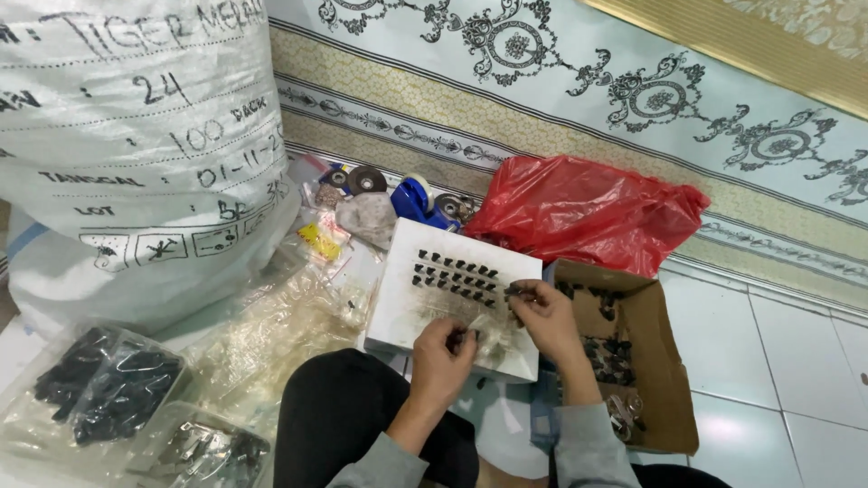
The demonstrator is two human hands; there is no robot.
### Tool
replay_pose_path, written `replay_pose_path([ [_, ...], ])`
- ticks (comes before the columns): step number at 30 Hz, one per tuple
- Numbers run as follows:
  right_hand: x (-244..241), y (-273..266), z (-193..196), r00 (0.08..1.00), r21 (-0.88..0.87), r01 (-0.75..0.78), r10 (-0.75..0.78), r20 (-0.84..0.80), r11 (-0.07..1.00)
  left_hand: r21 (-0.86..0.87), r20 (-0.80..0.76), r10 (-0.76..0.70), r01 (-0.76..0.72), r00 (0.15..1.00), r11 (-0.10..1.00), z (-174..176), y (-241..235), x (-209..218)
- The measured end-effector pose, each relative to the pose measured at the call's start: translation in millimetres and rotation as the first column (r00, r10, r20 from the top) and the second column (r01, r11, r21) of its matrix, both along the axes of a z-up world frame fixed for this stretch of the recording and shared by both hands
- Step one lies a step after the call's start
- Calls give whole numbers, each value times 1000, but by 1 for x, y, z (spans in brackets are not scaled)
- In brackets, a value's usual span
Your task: The person sits on the floor and packs small black hardware pieces into a clear plastic bag. They place the filled bag into a white box, then continue picking individual pieces from a cardboard box and placing them into the white box.
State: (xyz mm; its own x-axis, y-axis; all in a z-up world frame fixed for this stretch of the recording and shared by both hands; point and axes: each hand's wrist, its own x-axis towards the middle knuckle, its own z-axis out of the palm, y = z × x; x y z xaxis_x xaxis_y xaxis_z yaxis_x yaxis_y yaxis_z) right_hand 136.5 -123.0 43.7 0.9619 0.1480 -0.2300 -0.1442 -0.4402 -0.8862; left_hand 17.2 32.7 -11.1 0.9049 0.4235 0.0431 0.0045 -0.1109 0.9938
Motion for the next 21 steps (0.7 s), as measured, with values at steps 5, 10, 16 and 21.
replay_pose_path([
  [5, -45, 12, -2, 993, -136, -121, 119, -24, 983, 17, 7, -42, 42, 999, 999, 5, 3, 0],
  [10, -53, 28, -12, 996, -424, -85, 94, -1, 902, 44, -28, -85, 86, 996, 995, 13, 5, -3],
  [16, -63, 25, 14, 998, -415, 2, 27, 64, 910, 25, -11, -127, 127, 992, 992, 12, 2, -3],
  [21, -52, 4, -21, 995, -306, -23, 52, 88, 952, 109, 12, -43, 42, 999, 993, 3, 1, -6],
])
